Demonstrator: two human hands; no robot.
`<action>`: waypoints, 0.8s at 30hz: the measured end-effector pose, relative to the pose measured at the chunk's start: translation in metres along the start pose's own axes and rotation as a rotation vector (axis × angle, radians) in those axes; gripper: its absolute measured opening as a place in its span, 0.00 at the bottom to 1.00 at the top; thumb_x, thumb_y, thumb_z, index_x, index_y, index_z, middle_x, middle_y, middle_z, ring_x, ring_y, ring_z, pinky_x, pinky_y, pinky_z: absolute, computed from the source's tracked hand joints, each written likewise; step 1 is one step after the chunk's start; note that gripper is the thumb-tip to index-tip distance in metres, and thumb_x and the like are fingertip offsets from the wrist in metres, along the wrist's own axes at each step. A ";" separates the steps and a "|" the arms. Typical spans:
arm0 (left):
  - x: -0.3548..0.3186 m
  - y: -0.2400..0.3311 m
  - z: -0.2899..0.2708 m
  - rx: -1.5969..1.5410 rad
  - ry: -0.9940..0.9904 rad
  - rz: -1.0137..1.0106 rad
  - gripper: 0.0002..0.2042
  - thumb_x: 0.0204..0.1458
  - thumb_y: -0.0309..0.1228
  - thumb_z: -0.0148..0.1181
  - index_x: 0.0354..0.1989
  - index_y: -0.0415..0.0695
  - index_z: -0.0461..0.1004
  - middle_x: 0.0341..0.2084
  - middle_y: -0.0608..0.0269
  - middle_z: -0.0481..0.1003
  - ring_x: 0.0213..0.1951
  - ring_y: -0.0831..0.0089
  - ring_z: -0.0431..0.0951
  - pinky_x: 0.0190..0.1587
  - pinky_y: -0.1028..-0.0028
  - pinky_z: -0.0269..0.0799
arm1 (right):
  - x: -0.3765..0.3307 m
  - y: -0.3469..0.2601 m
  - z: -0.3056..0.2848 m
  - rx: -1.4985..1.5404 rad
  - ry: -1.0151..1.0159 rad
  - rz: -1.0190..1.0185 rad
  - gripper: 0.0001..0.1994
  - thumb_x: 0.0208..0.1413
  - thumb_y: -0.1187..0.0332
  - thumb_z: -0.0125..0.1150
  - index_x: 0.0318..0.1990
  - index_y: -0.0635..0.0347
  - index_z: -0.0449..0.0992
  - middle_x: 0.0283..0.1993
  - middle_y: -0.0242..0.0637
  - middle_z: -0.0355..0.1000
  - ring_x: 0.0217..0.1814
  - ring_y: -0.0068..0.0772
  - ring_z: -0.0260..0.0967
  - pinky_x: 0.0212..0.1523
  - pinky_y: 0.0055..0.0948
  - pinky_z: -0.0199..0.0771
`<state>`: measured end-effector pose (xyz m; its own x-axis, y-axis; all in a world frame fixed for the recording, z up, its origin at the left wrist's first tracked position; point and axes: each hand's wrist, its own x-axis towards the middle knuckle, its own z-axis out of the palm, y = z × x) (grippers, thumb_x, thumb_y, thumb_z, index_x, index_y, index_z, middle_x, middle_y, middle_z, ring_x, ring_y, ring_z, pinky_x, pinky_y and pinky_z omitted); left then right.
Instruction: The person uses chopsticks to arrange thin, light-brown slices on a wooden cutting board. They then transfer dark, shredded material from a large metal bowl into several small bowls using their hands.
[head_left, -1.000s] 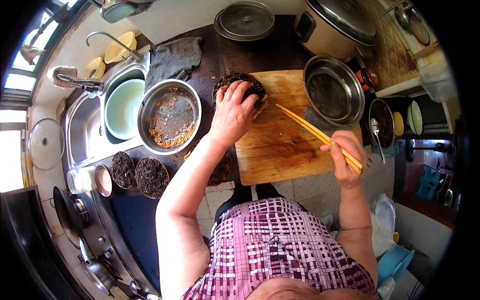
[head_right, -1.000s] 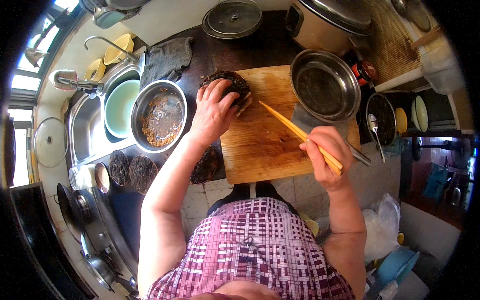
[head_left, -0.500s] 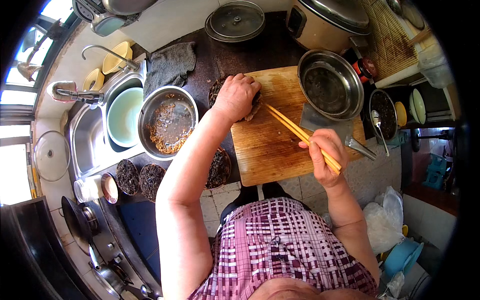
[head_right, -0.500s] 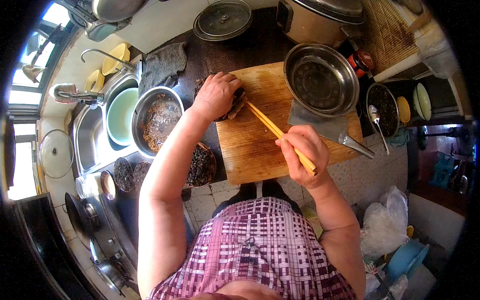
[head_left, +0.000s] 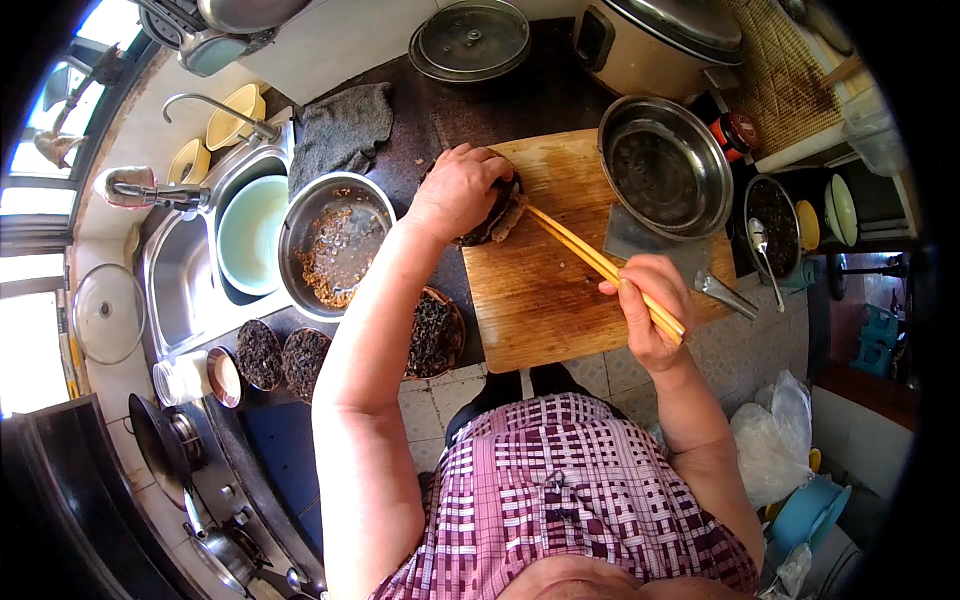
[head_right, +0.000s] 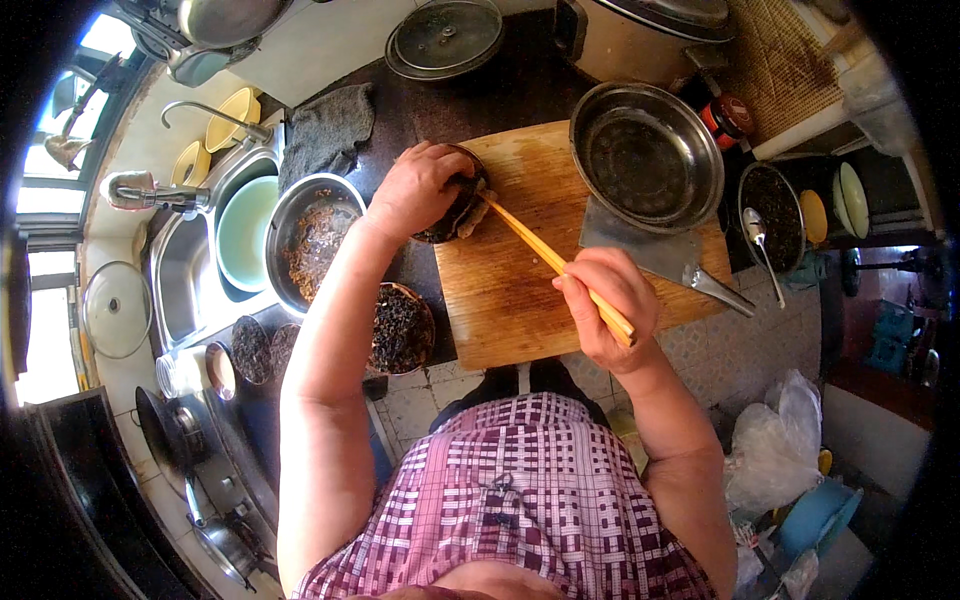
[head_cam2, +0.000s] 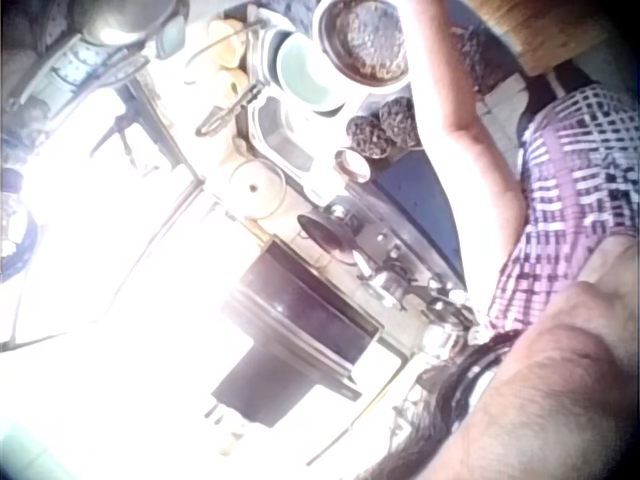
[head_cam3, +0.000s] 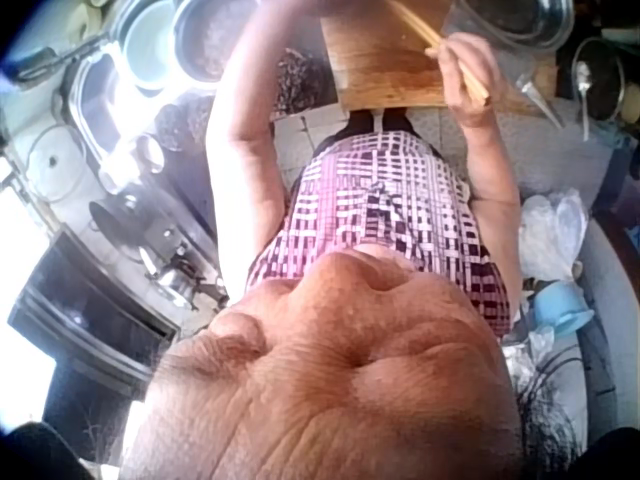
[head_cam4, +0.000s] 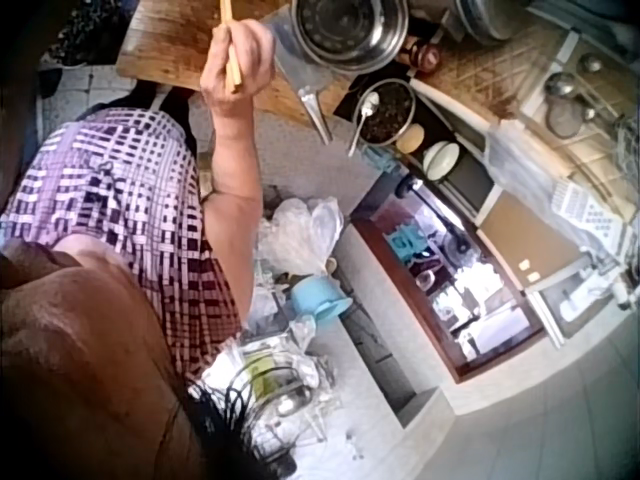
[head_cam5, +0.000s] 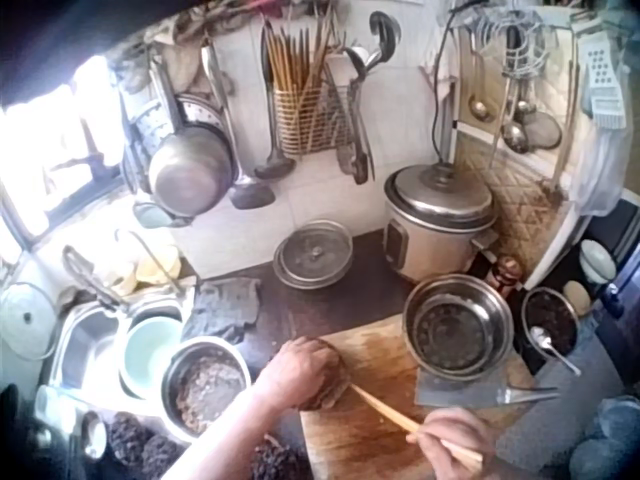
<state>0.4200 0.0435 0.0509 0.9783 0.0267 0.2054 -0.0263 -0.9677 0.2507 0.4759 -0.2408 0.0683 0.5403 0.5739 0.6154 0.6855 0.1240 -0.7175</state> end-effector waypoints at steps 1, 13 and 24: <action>-0.001 -0.001 -0.002 -0.034 0.007 0.009 0.12 0.42 0.23 0.61 0.38 0.45 0.76 0.39 0.58 0.77 0.45 0.56 0.74 0.51 0.63 0.70 | 0.001 0.001 0.002 0.002 -0.012 0.000 0.05 0.53 0.80 0.62 0.38 0.65 0.75 0.33 0.43 0.72 0.32 0.36 0.73 0.30 0.27 0.74; -0.022 -0.004 -0.006 -0.194 0.158 -0.013 0.12 0.42 0.22 0.63 0.38 0.46 0.76 0.37 0.59 0.77 0.44 0.56 0.75 0.50 0.62 0.71 | 0.010 -0.001 0.008 -0.068 -0.057 -0.171 0.12 0.49 0.82 0.65 0.41 0.65 0.73 0.36 0.42 0.71 0.30 0.35 0.72 0.28 0.26 0.74; -0.028 -0.004 -0.007 -0.203 0.161 -0.004 0.13 0.42 0.21 0.63 0.39 0.44 0.75 0.41 0.56 0.76 0.46 0.53 0.74 0.51 0.61 0.71 | 0.010 -0.010 -0.013 0.040 -0.013 0.095 0.05 0.54 0.81 0.60 0.38 0.65 0.74 0.31 0.42 0.71 0.29 0.34 0.74 0.27 0.27 0.75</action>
<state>0.3916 0.0486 0.0511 0.9335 0.0859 0.3481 -0.0790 -0.8978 0.4332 0.4810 -0.2474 0.0855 0.5949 0.5953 0.5401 0.6113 0.1012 -0.7849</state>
